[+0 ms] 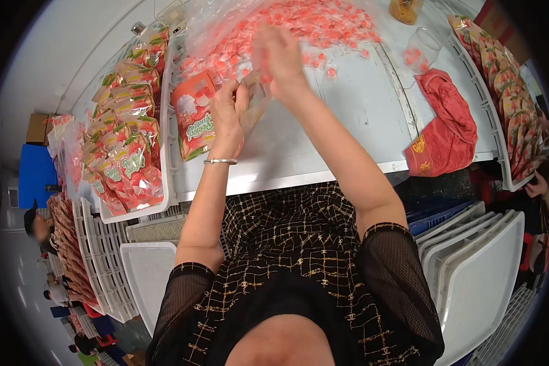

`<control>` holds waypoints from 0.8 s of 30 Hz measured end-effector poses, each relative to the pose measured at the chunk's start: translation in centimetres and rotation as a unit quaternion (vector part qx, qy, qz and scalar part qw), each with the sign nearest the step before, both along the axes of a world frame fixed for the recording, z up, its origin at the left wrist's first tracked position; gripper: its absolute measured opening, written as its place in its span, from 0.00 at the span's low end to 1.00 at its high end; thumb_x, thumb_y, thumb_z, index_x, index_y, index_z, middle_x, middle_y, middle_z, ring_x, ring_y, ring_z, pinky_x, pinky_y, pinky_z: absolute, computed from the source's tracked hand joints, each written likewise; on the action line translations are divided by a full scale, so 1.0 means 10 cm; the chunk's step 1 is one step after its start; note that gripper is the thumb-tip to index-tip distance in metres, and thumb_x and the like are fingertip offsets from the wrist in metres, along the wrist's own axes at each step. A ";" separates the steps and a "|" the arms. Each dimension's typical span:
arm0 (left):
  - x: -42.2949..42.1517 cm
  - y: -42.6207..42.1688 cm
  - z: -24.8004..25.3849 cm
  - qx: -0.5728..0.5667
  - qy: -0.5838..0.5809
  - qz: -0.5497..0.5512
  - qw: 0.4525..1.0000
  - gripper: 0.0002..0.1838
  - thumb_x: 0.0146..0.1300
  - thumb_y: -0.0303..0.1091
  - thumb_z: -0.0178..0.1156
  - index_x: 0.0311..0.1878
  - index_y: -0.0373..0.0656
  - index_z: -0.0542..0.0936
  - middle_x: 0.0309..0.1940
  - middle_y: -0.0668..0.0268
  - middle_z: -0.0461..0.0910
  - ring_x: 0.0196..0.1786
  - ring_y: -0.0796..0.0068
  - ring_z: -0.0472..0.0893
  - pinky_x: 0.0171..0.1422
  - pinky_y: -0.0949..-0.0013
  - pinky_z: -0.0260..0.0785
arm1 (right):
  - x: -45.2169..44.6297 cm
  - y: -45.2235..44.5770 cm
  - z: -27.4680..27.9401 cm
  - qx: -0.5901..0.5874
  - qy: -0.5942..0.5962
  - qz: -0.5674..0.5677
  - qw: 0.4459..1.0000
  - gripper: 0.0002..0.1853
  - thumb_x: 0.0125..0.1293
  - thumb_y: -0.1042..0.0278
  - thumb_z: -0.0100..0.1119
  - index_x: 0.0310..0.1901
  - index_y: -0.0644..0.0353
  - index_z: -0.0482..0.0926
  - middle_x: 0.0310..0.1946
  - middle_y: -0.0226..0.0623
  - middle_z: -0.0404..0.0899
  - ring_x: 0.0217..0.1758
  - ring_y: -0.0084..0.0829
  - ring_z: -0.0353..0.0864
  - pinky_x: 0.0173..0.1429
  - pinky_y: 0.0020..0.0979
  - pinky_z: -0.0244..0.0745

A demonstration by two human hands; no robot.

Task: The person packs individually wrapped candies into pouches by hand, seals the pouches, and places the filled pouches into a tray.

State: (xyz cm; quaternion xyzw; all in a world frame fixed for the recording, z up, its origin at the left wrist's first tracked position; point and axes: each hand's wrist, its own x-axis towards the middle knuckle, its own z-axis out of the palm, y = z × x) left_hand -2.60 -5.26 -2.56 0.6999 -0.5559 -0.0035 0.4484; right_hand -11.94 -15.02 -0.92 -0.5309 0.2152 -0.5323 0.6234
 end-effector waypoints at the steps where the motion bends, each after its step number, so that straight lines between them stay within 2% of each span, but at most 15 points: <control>1: 0.03 -0.06 -0.03 -0.001 -0.001 0.000 1.000 0.11 0.60 0.31 0.53 0.26 0.32 0.73 0.17 0.50 0.73 0.19 0.64 0.74 0.27 0.61 0.63 | 0.05 0.04 0.05 -0.045 0.003 -0.037 0.998 0.10 0.67 0.61 0.52 0.35 0.60 0.72 0.28 0.30 0.71 0.28 0.24 0.69 0.32 0.26 0.67; 2: 0.07 -0.12 -0.06 -0.021 0.041 0.012 0.999 0.12 0.60 0.32 0.52 0.25 0.32 0.73 0.17 0.49 0.72 0.20 0.61 0.74 0.27 0.59 0.63 | 0.06 0.06 -0.02 -0.045 0.002 -0.037 0.998 0.10 0.67 0.61 0.52 0.35 0.60 0.72 0.28 0.30 0.71 0.28 0.24 0.69 0.32 0.26 0.67; 3: 0.10 -0.15 -0.10 -0.041 0.084 0.025 0.995 0.13 0.60 0.33 0.51 0.25 0.31 0.72 0.17 0.48 0.72 0.20 0.58 0.74 0.28 0.57 0.63 | 0.09 0.07 -0.14 -0.268 0.117 -0.072 0.953 0.10 0.66 0.62 0.51 0.36 0.61 0.72 0.32 0.34 0.71 0.33 0.29 0.70 0.37 0.29 0.68; 4: 0.11 -0.13 -0.10 -0.042 0.084 0.028 0.995 0.13 0.60 0.33 0.51 0.25 0.31 0.72 0.17 0.48 0.72 0.20 0.58 0.74 0.28 0.57 0.63 | 0.10 0.12 -0.16 -0.474 0.224 -0.103 0.846 0.10 0.66 0.63 0.50 0.37 0.63 0.71 0.35 0.37 0.71 0.39 0.33 0.70 0.41 0.32 0.69; 5: 0.10 -0.11 -0.10 -0.042 0.113 0.037 0.992 0.14 0.60 0.33 0.50 0.25 0.31 0.72 0.18 0.48 0.73 0.21 0.56 0.74 0.28 0.57 0.63 | 0.04 0.18 -0.19 -0.380 0.257 -0.023 0.888 0.10 0.64 0.67 0.50 0.39 0.66 0.73 0.39 0.41 0.70 0.50 0.42 0.67 0.52 0.39 0.67; 6: 0.11 -0.10 -0.09 -0.042 0.140 0.044 0.988 0.15 0.61 0.34 0.49 0.25 0.30 0.72 0.19 0.47 0.73 0.22 0.53 0.74 0.29 0.57 0.63 | -0.01 0.22 -0.21 -0.380 0.255 -0.024 0.889 0.10 0.64 0.67 0.50 0.39 0.66 0.73 0.39 0.41 0.70 0.50 0.42 0.67 0.52 0.39 0.67; 8: 0.17 -0.12 -0.12 -0.044 0.165 0.045 0.984 0.15 0.61 0.34 0.50 0.25 0.31 0.72 0.19 0.47 0.73 0.23 0.53 0.74 0.29 0.57 0.63 | -0.09 0.27 -0.20 -0.537 0.292 -0.128 0.781 0.08 0.62 0.72 0.50 0.39 0.66 0.75 0.45 0.44 0.71 0.54 0.41 0.70 0.50 0.38 0.70; 10: 0.13 -0.11 -0.10 -0.043 0.193 0.043 0.979 0.15 0.62 0.33 0.50 0.25 0.31 0.72 0.20 0.47 0.73 0.23 0.53 0.74 0.30 0.57 0.63 | -0.17 0.39 -0.17 -0.524 0.341 -0.065 0.777 0.07 0.60 0.74 0.51 0.38 0.67 0.76 0.44 0.46 0.74 0.52 0.40 0.73 0.48 0.37 0.72; 12: 0.01 -0.05 0.00 -0.055 0.125 0.038 0.990 0.14 0.63 0.33 0.50 0.25 0.32 0.72 0.20 0.49 0.73 0.22 0.60 0.73 0.29 0.59 0.63 | -0.18 0.37 -0.10 -0.507 0.388 -0.005 0.770 0.07 0.58 0.77 0.51 0.36 0.67 0.77 0.44 0.48 0.76 0.50 0.39 0.76 0.46 0.36 0.74; 14: -0.10 0.01 0.01 -0.088 0.094 0.014 0.992 0.14 0.63 0.32 0.50 0.25 0.32 0.72 0.19 0.49 0.72 0.21 0.63 0.72 0.28 0.60 0.62 | -0.16 0.27 -0.05 -0.311 0.422 0.179 0.833 0.06 0.55 0.78 0.52 0.33 0.69 0.77 0.34 0.48 0.79 0.37 0.39 0.81 0.40 0.34 0.75; 16: -0.08 0.05 0.04 -0.126 0.061 -0.008 0.990 0.14 0.63 0.32 0.50 0.24 0.32 0.72 0.17 0.50 0.71 0.20 0.66 0.70 0.27 0.61 0.61 | -0.17 0.24 0.05 -0.339 0.417 0.200 0.819 0.06 0.55 0.77 0.52 0.32 0.69 0.77 0.29 0.47 0.79 0.34 0.41 0.80 0.40 0.35 0.75; 18: 0.08 0.11 0.09 -0.022 0.174 -0.025 0.984 0.13 0.63 0.31 0.51 0.26 0.32 0.74 0.15 0.54 0.71 0.19 0.71 0.70 0.26 0.64 0.60 | -0.17 0.24 0.13 -0.364 0.413 0.221 0.805 0.06 0.55 0.77 0.52 0.32 0.68 0.77 0.25 0.46 0.79 0.30 0.42 0.80 0.40 0.35 0.75; 20: 0.08 0.11 0.15 0.001 0.186 -0.048 0.981 0.13 0.62 0.32 0.53 0.25 0.32 0.75 0.13 0.60 0.70 0.19 0.78 0.68 0.24 0.68 0.59 | -0.13 0.26 0.18 -0.440 0.546 0.245 0.670 0.06 0.56 0.76 0.51 0.32 0.67 0.77 0.27 0.46 0.79 0.33 0.41 0.80 0.41 0.36 0.74; 22: 0.01 0.13 0.19 -0.022 0.088 -0.056 0.994 0.14 0.62 0.32 0.53 0.24 0.31 0.74 0.12 0.64 0.68 0.21 0.84 0.65 0.25 0.70 0.58 | -0.10 0.19 0.04 -0.441 0.491 0.275 0.700 0.07 0.58 0.74 0.52 0.34 0.66 0.79 0.28 0.44 0.80 0.35 0.38 0.80 0.42 0.35 0.74; 24: 0.21 0.09 0.05 -0.037 0.141 -0.030 0.989 0.14 0.61 0.32 0.54 0.23 0.31 0.72 0.13 0.67 0.67 0.21 0.85 0.63 0.25 0.71 0.57 | -0.17 0.00 0.05 -0.375 0.372 0.374 0.762 0.09 0.62 0.68 0.53 0.38 0.62 0.80 0.34 0.40 0.82 0.40 0.32 0.80 0.46 0.33 0.73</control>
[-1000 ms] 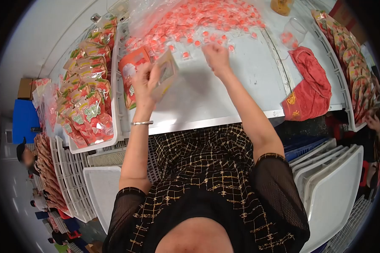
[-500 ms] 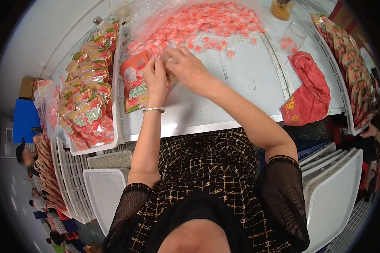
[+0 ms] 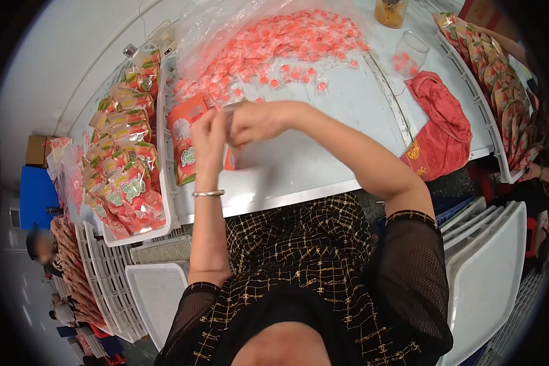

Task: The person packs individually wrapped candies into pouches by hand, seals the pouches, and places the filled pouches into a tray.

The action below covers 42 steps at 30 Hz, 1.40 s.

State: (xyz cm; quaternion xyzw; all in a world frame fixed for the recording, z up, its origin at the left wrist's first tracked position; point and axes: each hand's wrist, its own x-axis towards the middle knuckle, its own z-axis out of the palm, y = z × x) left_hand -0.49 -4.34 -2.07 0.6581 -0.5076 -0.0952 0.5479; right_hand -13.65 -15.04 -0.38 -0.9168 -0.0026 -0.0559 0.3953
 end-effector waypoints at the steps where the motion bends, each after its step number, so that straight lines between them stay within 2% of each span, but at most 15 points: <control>1: 0.12 0.01 -0.05 -0.005 0.057 0.025 0.998 0.15 0.61 0.32 0.54 0.23 0.32 0.71 0.13 0.70 0.66 0.22 0.86 0.62 0.25 0.73 0.55 | -0.10 -0.02 0.31 0.117 -0.013 0.034 0.992 0.11 0.64 0.65 0.53 0.41 0.61 0.81 0.37 0.37 0.82 0.43 0.30 0.80 0.49 0.31 0.72; 3: 0.32 0.14 0.08 -0.006 0.103 0.022 0.994 0.14 0.61 0.31 0.54 0.23 0.32 0.70 0.14 0.72 0.65 0.23 0.87 0.61 0.26 0.74 0.54 | -0.31 -0.35 0.38 0.280 -0.143 -0.145 0.938 0.15 0.66 0.58 0.52 0.44 0.60 0.81 0.43 0.35 0.81 0.48 0.27 0.78 0.54 0.29 0.70; 5: 0.32 0.27 0.15 -0.008 0.144 0.016 0.989 0.13 0.61 0.31 0.55 0.23 0.33 0.70 0.16 0.75 0.64 0.24 0.88 0.60 0.26 0.75 0.53 | -0.26 -0.91 -0.04 0.099 -0.073 -0.362 0.924 0.17 0.66 0.56 0.51 0.44 0.62 0.80 0.49 0.40 0.78 0.56 0.33 0.74 0.59 0.32 0.67; 6: 0.25 0.31 0.17 -0.008 0.124 0.009 0.992 0.13 0.61 0.31 0.54 0.23 0.35 0.69 0.17 0.77 0.63 0.25 0.88 0.59 0.27 0.77 0.52 | -0.22 -1.33 -0.72 0.100 -0.076 -0.364 0.923 0.17 0.66 0.56 0.51 0.44 0.62 0.80 0.49 0.40 0.78 0.56 0.33 0.74 0.59 0.32 0.67; 7: 0.19 0.35 0.18 -0.007 0.105 0.001 0.994 0.13 0.61 0.30 0.54 0.22 0.36 0.69 0.18 0.78 0.62 0.25 0.89 0.58 0.27 0.78 0.50 | -0.14 -1.59 -1.40 -0.224 -0.050 -0.409 0.883 0.21 0.64 0.56 0.52 0.53 0.60 0.75 0.47 0.39 0.78 0.52 0.37 0.76 0.58 0.39 0.68; 9: 0.09 0.41 0.19 -0.011 0.144 -0.008 0.989 0.14 0.62 0.30 0.54 0.21 0.37 0.68 0.18 0.79 0.62 0.25 0.89 0.58 0.27 0.78 0.50 | -0.24 -1.12 -1.64 -0.329 -0.027 -0.401 0.854 0.22 0.64 0.60 0.51 0.58 0.60 0.69 0.55 0.43 0.73 0.58 0.45 0.70 0.63 0.45 0.61; 13: 0.08 0.64 0.20 -0.015 0.267 -0.015 0.963 0.15 0.62 0.31 0.55 0.20 0.41 0.68 0.19 0.80 0.64 0.24 0.89 0.59 0.27 0.79 0.49 | -0.42 -0.53 -1.51 -0.314 0.045 -0.396 0.861 0.23 0.64 0.60 0.51 0.59 0.58 0.68 0.63 0.43 0.64 0.67 0.44 0.61 0.67 0.49 0.55; 16: 0.14 0.71 0.15 -0.013 0.278 -0.016 0.960 0.15 0.62 0.31 0.55 0.20 0.42 0.68 0.19 0.80 0.64 0.24 0.89 0.58 0.27 0.79 0.49 | -0.59 -0.87 -1.54 -0.149 -0.062 -0.425 0.891 0.22 0.66 0.58 0.48 0.60 0.56 0.68 0.64 0.41 0.63 0.67 0.45 0.60 0.66 0.54 0.54; 18: 0.05 0.74 0.21 -0.023 0.285 -0.012 0.958 0.15 0.62 0.30 0.55 0.19 0.42 0.68 0.18 0.80 0.63 0.24 0.89 0.57 0.28 0.79 0.48 | -0.71 -1.17 -1.09 0.086 -0.103 -0.490 0.861 0.19 0.67 0.59 0.47 0.56 0.59 0.73 0.59 0.44 0.70 0.63 0.43 0.66 0.67 0.37 0.59; 22: 0.02 0.75 0.18 -0.017 0.247 -0.028 0.969 0.15 0.62 0.30 0.54 0.19 0.42 0.68 0.18 0.79 0.62 0.24 0.90 0.58 0.27 0.79 0.47 | -0.59 -1.48 -1.47 -0.227 -0.007 -0.472 0.852 0.20 0.69 0.56 0.43 0.56 0.57 0.72 0.57 0.41 0.72 0.62 0.38 0.68 0.65 0.38 0.60; 28: 0.08 0.94 0.26 -0.024 0.316 -0.032 0.948 0.17 0.63 0.30 0.54 0.18 0.44 0.64 0.19 0.79 0.59 0.25 0.89 0.55 0.28 0.79 0.46 | -1.02 -1.29 -1.49 0.056 -0.044 -0.428 0.901 0.19 0.69 0.60 0.45 0.54 0.61 0.75 0.56 0.40 0.73 0.59 0.32 0.70 0.62 0.32 0.64; 30: 0.06 0.95 0.23 -0.020 0.302 -0.020 0.953 0.18 0.63 0.30 0.53 0.18 0.44 0.63 0.19 0.79 0.58 0.25 0.89 0.55 0.29 0.79 0.46 | -1.23 -1.19 -1.26 0.203 -0.163 -0.518 0.815 0.17 0.68 0.63 0.47 0.53 0.61 0.76 0.55 0.40 0.74 0.57 0.33 0.73 0.61 0.30 0.65; 32: -0.05 0.92 0.31 -0.027 0.310 -0.017 0.950 0.17 0.63 0.30 0.53 0.18 0.44 0.63 0.18 0.79 0.57 0.25 0.89 0.55 0.29 0.79 0.46 | -1.28 -1.26 -1.31 0.191 -0.166 -0.533 0.807 0.18 0.63 0.58 0.54 0.50 0.60 0.79 0.54 0.41 0.75 0.53 0.32 0.75 0.58 0.31 0.67; 37: -0.12 0.90 0.38 -0.032 0.304 -0.012 0.952 0.18 0.63 0.29 0.53 0.18 0.44 0.63 0.18 0.79 0.57 0.25 0.89 0.54 0.29 0.79 0.45 | -0.92 -1.05 -1.18 -0.133 0.142 -0.604 0.773 0.18 0.50 0.52 0.65 0.37 0.55 0.83 0.41 0.41 0.81 0.47 0.37 0.79 0.51 0.33 0.72; 42: -0.02 0.95 0.27 0.002 0.274 0.000 0.962 0.15 0.62 0.34 0.53 0.20 0.45 0.67 0.18 0.77 0.64 0.22 0.88 0.62 0.27 0.80 0.53 | -0.95 -1.12 -1.51 -0.086 0.023 -0.609 0.788 0.15 0.49 0.55 0.66 0.36 0.53 0.81 0.34 0.37 0.81 0.38 0.37 0.80 0.47 0.35 0.73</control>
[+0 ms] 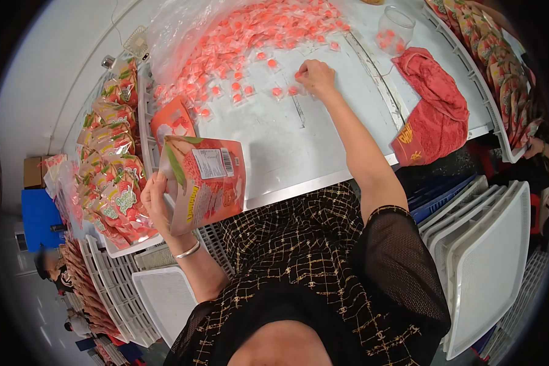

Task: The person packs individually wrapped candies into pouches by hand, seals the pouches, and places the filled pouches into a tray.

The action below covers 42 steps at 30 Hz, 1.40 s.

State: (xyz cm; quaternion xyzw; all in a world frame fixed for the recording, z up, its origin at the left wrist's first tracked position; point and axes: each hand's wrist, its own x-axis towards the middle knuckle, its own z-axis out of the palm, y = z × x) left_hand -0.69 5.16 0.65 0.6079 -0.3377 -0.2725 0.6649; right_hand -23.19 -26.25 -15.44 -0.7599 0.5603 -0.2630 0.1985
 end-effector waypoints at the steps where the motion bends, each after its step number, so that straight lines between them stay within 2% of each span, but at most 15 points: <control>1: -0.01 0.00 -0.01 0.000 0.001 0.000 1.000 0.15 0.62 0.34 0.53 0.20 0.45 0.67 0.18 0.77 0.64 0.22 0.88 0.62 0.27 0.80 0.53 | -0.02 0.00 0.01 0.044 -0.089 0.021 0.995 0.15 0.48 0.58 0.67 0.37 0.54 0.80 0.33 0.36 0.81 0.37 0.35 0.80 0.47 0.34 0.73; 4: -0.03 -0.05 -0.02 -0.012 0.021 -0.002 1.000 0.15 0.62 0.34 0.53 0.20 0.44 0.67 0.18 0.77 0.64 0.22 0.88 0.62 0.26 0.80 0.53 | -0.09 0.05 0.02 0.091 -0.235 0.030 0.967 0.13 0.53 0.71 0.66 0.41 0.60 0.76 0.34 0.35 0.80 0.37 0.25 0.79 0.41 0.26 0.73; 10: -0.06 -0.09 -0.02 -0.027 0.031 -0.014 0.999 0.17 0.63 0.30 0.55 0.18 0.44 0.63 0.18 0.79 0.58 0.25 0.89 0.55 0.29 0.79 0.45 | -0.14 0.17 0.18 0.161 -0.463 0.093 0.866 0.09 0.56 0.72 0.63 0.39 0.64 0.77 0.33 0.35 0.81 0.36 0.23 0.78 0.39 0.26 0.73; 11: -0.04 -0.08 -0.03 -0.016 0.015 -0.016 1.000 0.17 0.63 0.30 0.54 0.18 0.44 0.63 0.18 0.79 0.58 0.25 0.89 0.55 0.29 0.79 0.45 | -0.16 0.15 0.20 0.161 -0.464 0.095 0.866 0.09 0.56 0.72 0.63 0.39 0.64 0.77 0.33 0.35 0.81 0.36 0.23 0.78 0.39 0.26 0.73; 16: -0.04 -0.02 0.01 -0.011 0.026 0.006 1.000 0.17 0.63 0.30 0.55 0.18 0.44 0.65 0.18 0.79 0.59 0.25 0.89 0.55 0.29 0.79 0.45 | -0.23 0.07 0.22 0.131 -0.147 0.081 0.977 0.12 0.61 0.71 0.59 0.45 0.64 0.78 0.35 0.30 0.81 0.40 0.21 0.78 0.47 0.25 0.72; 18: -0.04 0.01 0.03 -0.018 0.031 0.029 0.999 0.16 0.62 0.30 0.55 0.19 0.43 0.67 0.19 0.80 0.60 0.25 0.89 0.56 0.29 0.80 0.46 | -0.26 0.12 0.48 0.006 -0.230 0.126 0.965 0.14 0.63 0.70 0.55 0.49 0.63 0.77 0.39 0.30 0.80 0.44 0.21 0.77 0.51 0.27 0.71; 20: -0.03 0.02 0.04 -0.012 0.033 0.043 0.998 0.15 0.62 0.31 0.55 0.19 0.43 0.68 0.19 0.80 0.61 0.25 0.89 0.57 0.29 0.80 0.46 | -0.28 0.52 1.35 0.111 -0.491 0.276 0.819 0.14 0.66 0.69 0.52 0.51 0.63 0.76 0.43 0.34 0.79 0.49 0.23 0.76 0.54 0.29 0.70; 21: -0.02 0.00 0.04 -0.006 0.034 0.052 0.998 0.15 0.62 0.31 0.55 0.19 0.42 0.69 0.19 0.80 0.62 0.25 0.90 0.57 0.30 0.81 0.47 | -0.26 0.67 1.66 0.081 -0.528 0.388 0.752 0.15 0.68 0.69 0.48 0.53 0.62 0.74 0.45 0.37 0.77 0.50 0.29 0.75 0.56 0.32 0.69; 23: -0.01 0.00 0.03 -0.011 0.044 0.030 0.999 0.14 0.62 0.31 0.55 0.20 0.42 0.70 0.19 0.80 0.62 0.25 0.90 0.58 0.30 0.81 0.47 | -0.18 1.13 2.33 0.022 -0.529 0.595 0.604 0.13 0.69 0.70 0.44 0.52 0.59 0.74 0.39 0.39 0.76 0.43 0.32 0.75 0.46 0.29 0.69; 24: -0.02 0.00 0.02 -0.019 0.051 0.018 0.998 0.14 0.62 0.30 0.55 0.20 0.42 0.70 0.20 0.80 0.63 0.26 0.90 0.58 0.30 0.82 0.48 | -0.12 1.43 2.51 0.018 -0.562 0.623 0.544 0.11 0.68 0.71 0.45 0.48 0.58 0.75 0.39 0.41 0.75 0.36 0.31 0.76 0.37 0.31 0.69; 27: 0.15 0.03 -0.20 -0.024 0.050 0.016 0.998 0.13 0.62 0.30 0.55 0.21 0.42 0.70 0.19 0.79 0.62 0.25 0.89 0.58 0.30 0.81 0.48 | -0.39 1.99 2.58 0.066 -0.603 0.620 0.497 0.10 0.63 0.72 0.46 0.43 0.61 0.76 0.36 0.42 0.76 0.33 0.32 0.76 0.37 0.31 0.69; 28: 0.21 0.06 -0.23 -0.006 0.016 -0.016 1.000 0.13 0.62 0.30 0.55 0.21 0.42 0.69 0.19 0.79 0.62 0.25 0.89 0.58 0.30 0.81 0.48 | -0.47 2.13 2.59 0.094 -0.625 0.621 0.464 0.10 0.60 0.73 0.46 0.41 0.62 0.76 0.35 0.43 0.77 0.32 0.33 0.76 0.36 0.31 0.70; 29: 0.07 0.04 -0.11 0.005 0.044 0.014 0.999 0.14 0.61 0.31 0.55 0.20 0.43 0.68 0.19 0.79 0.61 0.25 0.88 0.57 0.30 0.80 0.47 | 0.27 2.30 2.73 0.122 -0.645 0.619 0.430 0.10 0.58 0.74 0.46 0.38 0.64 0.77 0.33 0.43 0.77 0.30 0.33 0.76 0.36 0.31 0.70; 33: 0.04 0.10 -0.05 0.025 -0.005 0.007 1.000 0.14 0.62 0.32 0.55 0.20 0.42 0.68 0.19 0.78 0.60 0.26 0.87 0.56 0.31 0.79 0.47 | 0.35 2.52 2.81 0.231 -0.715 0.602 0.271 0.10 0.47 0.76 0.48 0.28 0.69 0.79 0.27 0.46 0.79 0.24 0.35 0.76 0.34 0.32 0.71; 42: 0.07 0.16 -0.11 0.007 0.057 0.027 0.998 0.12 0.61 0.32 0.55 0.22 0.40 0.71 0.19 0.78 0.61 0.26 0.88 0.57 0.31 0.80 0.47 | 0.69 2.63 2.85 0.158 -0.719 0.633 0.240 0.09 0.48 0.76 0.48 0.27 0.69 0.78 0.26 0.44 0.79 0.25 0.34 0.76 0.35 0.32 0.70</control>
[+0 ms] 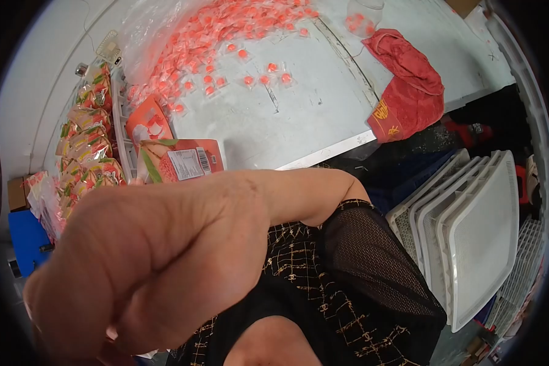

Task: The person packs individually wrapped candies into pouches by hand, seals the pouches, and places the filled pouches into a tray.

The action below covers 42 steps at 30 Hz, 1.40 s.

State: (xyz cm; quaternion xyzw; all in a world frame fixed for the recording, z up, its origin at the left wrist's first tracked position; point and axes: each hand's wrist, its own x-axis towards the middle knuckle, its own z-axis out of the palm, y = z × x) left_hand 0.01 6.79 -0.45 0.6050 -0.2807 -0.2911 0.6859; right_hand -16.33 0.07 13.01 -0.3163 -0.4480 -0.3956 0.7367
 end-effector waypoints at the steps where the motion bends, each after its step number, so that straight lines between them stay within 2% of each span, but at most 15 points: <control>1: -0.01 -0.01 0.01 0.000 -0.013 0.000 1.000 0.13 0.61 0.32 0.55 0.21 0.41 0.69 0.19 0.78 0.61 0.26 0.88 0.57 0.31 0.80 0.47 | 0.02 0.00 0.00 -0.005 -0.011 -0.004 1.000 0.09 0.48 0.76 0.48 0.26 0.69 0.78 0.26 0.44 0.79 0.26 0.34 0.76 0.35 0.32 0.70; 13: 0.19 -0.04 -0.19 0.002 -0.103 -0.055 0.993 0.17 0.62 0.33 0.54 0.19 0.45 0.62 0.18 0.78 0.59 0.24 0.88 0.55 0.29 0.79 0.46 | -0.03 -0.17 -0.15 -0.051 -0.133 -0.038 0.989 0.08 0.49 0.76 0.49 0.25 0.69 0.78 0.24 0.41 0.78 0.28 0.34 0.77 0.36 0.32 0.69; 15: 0.10 -0.01 -0.09 -0.035 -0.130 -0.026 0.991 0.17 0.62 0.34 0.54 0.18 0.45 0.63 0.18 0.79 0.59 0.23 0.88 0.55 0.28 0.79 0.47 | -0.28 -0.86 -0.41 -0.173 0.089 -0.160 0.968 0.12 0.58 0.71 0.47 0.32 0.71 0.79 0.34 0.45 0.80 0.41 0.33 0.79 0.46 0.30 0.72; 16: -0.15 -0.02 0.17 -0.047 -0.091 0.042 0.994 0.17 0.62 0.34 0.54 0.18 0.45 0.63 0.17 0.79 0.59 0.23 0.88 0.55 0.28 0.79 0.47 | -0.11 -1.35 -0.34 -0.247 0.018 -0.287 0.925 0.10 0.66 0.71 0.46 0.38 0.66 0.76 0.38 0.43 0.78 0.39 0.33 0.77 0.47 0.34 0.74; 17: -0.11 0.04 0.22 -0.049 -0.059 0.023 0.997 0.17 0.62 0.35 0.55 0.18 0.44 0.65 0.17 0.79 0.60 0.23 0.89 0.57 0.28 0.79 0.48 | -0.23 -1.67 -0.54 -0.083 0.264 -0.310 0.910 0.11 0.65 0.74 0.46 0.41 0.68 0.77 0.42 0.42 0.79 0.44 0.32 0.77 0.53 0.33 0.71; 20: -0.10 0.03 0.20 -0.050 0.004 0.085 0.995 0.16 0.62 0.34 0.55 0.18 0.44 0.66 0.18 0.79 0.61 0.23 0.89 0.58 0.28 0.80 0.48 | 0.04 -2.73 -1.52 -0.196 0.567 -0.559 0.573 0.14 0.63 0.69 0.49 0.48 0.58 0.79 0.45 0.39 0.79 0.50 0.32 0.77 0.59 0.33 0.68; 21: 0.19 0.20 -0.11 -0.032 -0.031 0.040 0.998 0.11 0.62 0.34 0.57 0.43 0.37 0.74 0.39 0.64 0.74 0.41 0.77 0.76 0.45 0.75 0.71 | 0.15 -3.03 -1.96 -0.328 0.619 -0.570 0.430 0.16 0.62 0.67 0.50 0.52 0.52 0.77 0.50 0.39 0.77 0.56 0.38 0.74 0.61 0.34 0.67; 23: 0.20 0.18 -0.09 -0.030 -0.017 0.010 0.999 0.11 0.62 0.34 0.57 0.42 0.37 0.75 0.37 0.65 0.74 0.40 0.78 0.75 0.43 0.75 0.71 | 0.23 -3.14 -2.72 -0.419 0.450 -0.733 0.291 0.18 0.62 0.67 0.49 0.54 0.53 0.74 0.53 0.41 0.74 0.58 0.44 0.71 0.60 0.36 0.68; 26: 0.04 0.10 0.02 -0.027 0.013 0.016 0.999 0.09 0.61 0.34 0.58 0.39 0.39 0.76 0.32 0.69 0.74 0.36 0.80 0.74 0.41 0.76 0.68 | 0.28 -3.01 -2.91 -0.448 0.557 -0.666 0.215 0.19 0.63 0.68 0.48 0.56 0.56 0.71 0.55 0.42 0.71 0.59 0.47 0.69 0.61 0.37 0.67; 28: -0.01 0.09 0.08 -0.005 -0.016 0.066 0.998 0.07 0.60 0.33 0.58 0.36 0.40 0.77 0.30 0.70 0.73 0.36 0.81 0.74 0.41 0.76 0.68 | 0.25 -3.02 -2.81 -0.446 0.601 -0.618 0.238 0.18 0.64 0.67 0.47 0.55 0.58 0.72 0.54 0.42 0.72 0.60 0.45 0.69 0.61 0.37 0.67; 30: 0.13 0.13 0.03 -0.020 0.006 -0.039 0.999 0.06 0.59 0.33 0.59 0.35 0.40 0.75 0.31 0.70 0.73 0.36 0.81 0.74 0.43 0.76 0.68 | 0.05 -2.97 -2.66 -0.453 0.647 -0.560 0.251 0.17 0.64 0.67 0.47 0.54 0.60 0.73 0.53 0.42 0.73 0.60 0.44 0.68 0.62 0.37 0.67; 33: 0.17 0.11 -0.03 -0.028 0.013 0.007 0.999 0.05 0.61 0.32 0.55 0.33 0.41 0.73 0.30 0.71 0.71 0.36 0.82 0.74 0.42 0.76 0.69 | -0.27 -2.91 -2.52 -0.453 0.662 -0.484 0.350 0.17 0.67 0.64 0.46 0.54 0.61 0.73 0.54 0.40 0.73 0.63 0.36 0.66 0.63 0.34 0.65; 35: 0.23 0.07 -0.10 -0.016 -0.009 -0.012 1.000 0.06 0.61 0.32 0.54 0.32 0.40 0.74 0.30 0.71 0.71 0.35 0.83 0.74 0.40 0.76 0.69 | -0.51 -2.85 -2.47 -0.246 0.727 -0.422 0.482 0.20 0.69 0.57 0.45 0.56 0.59 0.73 0.57 0.38 0.73 0.64 0.29 0.65 0.64 0.31 0.62; 38: -0.07 -0.05 0.14 -0.024 -0.002 0.035 0.999 0.09 0.62 0.32 0.54 0.26 0.41 0.72 0.24 0.74 0.68 0.29 0.86 0.68 0.32 0.78 0.60 | -0.95 -2.78 -2.12 -0.066 0.689 -0.462 0.554 0.24 0.70 0.50 0.43 0.60 0.56 0.71 0.60 0.36 0.70 0.65 0.28 0.64 0.67 0.33 0.58; 42: -0.02 -0.01 0.17 -0.077 -0.025 0.068 0.994 0.13 0.63 0.32 0.54 0.22 0.42 0.71 0.19 0.77 0.67 0.24 0.89 0.65 0.28 0.81 0.54 | -1.25 -2.75 -2.37 -0.029 0.690 -0.480 0.541 0.28 0.67 0.44 0.43 0.61 0.54 0.69 0.62 0.35 0.68 0.67 0.30 0.62 0.69 0.38 0.54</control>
